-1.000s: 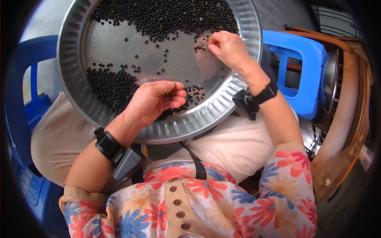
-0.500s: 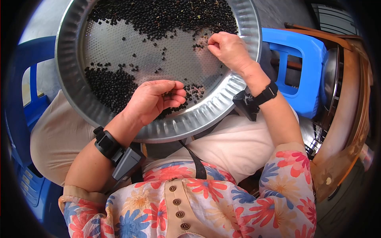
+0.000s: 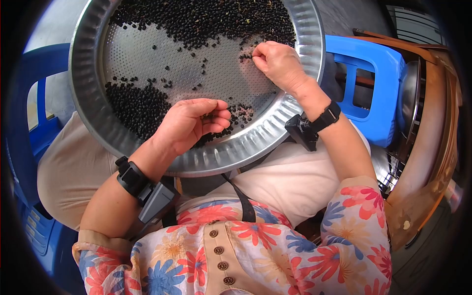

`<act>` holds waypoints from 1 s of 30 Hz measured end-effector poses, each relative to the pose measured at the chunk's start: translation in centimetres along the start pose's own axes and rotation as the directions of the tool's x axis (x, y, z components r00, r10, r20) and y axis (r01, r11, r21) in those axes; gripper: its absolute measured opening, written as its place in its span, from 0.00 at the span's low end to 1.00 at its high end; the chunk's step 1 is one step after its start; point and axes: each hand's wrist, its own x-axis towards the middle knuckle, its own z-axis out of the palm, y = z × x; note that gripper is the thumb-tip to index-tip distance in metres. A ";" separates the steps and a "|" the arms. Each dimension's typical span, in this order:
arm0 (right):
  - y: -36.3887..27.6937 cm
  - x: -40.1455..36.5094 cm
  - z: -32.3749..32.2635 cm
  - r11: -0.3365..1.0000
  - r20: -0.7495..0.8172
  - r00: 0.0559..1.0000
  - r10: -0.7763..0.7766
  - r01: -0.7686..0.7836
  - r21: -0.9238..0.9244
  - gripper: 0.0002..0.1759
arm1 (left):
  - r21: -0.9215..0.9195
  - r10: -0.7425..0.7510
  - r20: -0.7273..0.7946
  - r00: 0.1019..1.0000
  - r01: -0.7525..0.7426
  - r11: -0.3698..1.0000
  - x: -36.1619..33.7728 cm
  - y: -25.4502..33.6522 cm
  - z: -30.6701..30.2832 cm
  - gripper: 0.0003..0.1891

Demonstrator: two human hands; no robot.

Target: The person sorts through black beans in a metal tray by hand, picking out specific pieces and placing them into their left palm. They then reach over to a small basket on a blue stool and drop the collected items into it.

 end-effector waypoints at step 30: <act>-1.1 -1.0 0.0 0.991 0.139 0.990 -0.002 0.021 -0.136 0.06 | -0.034 -0.001 -0.038 0.999 0.000 0.999 0.1 0.1 0.3 0.12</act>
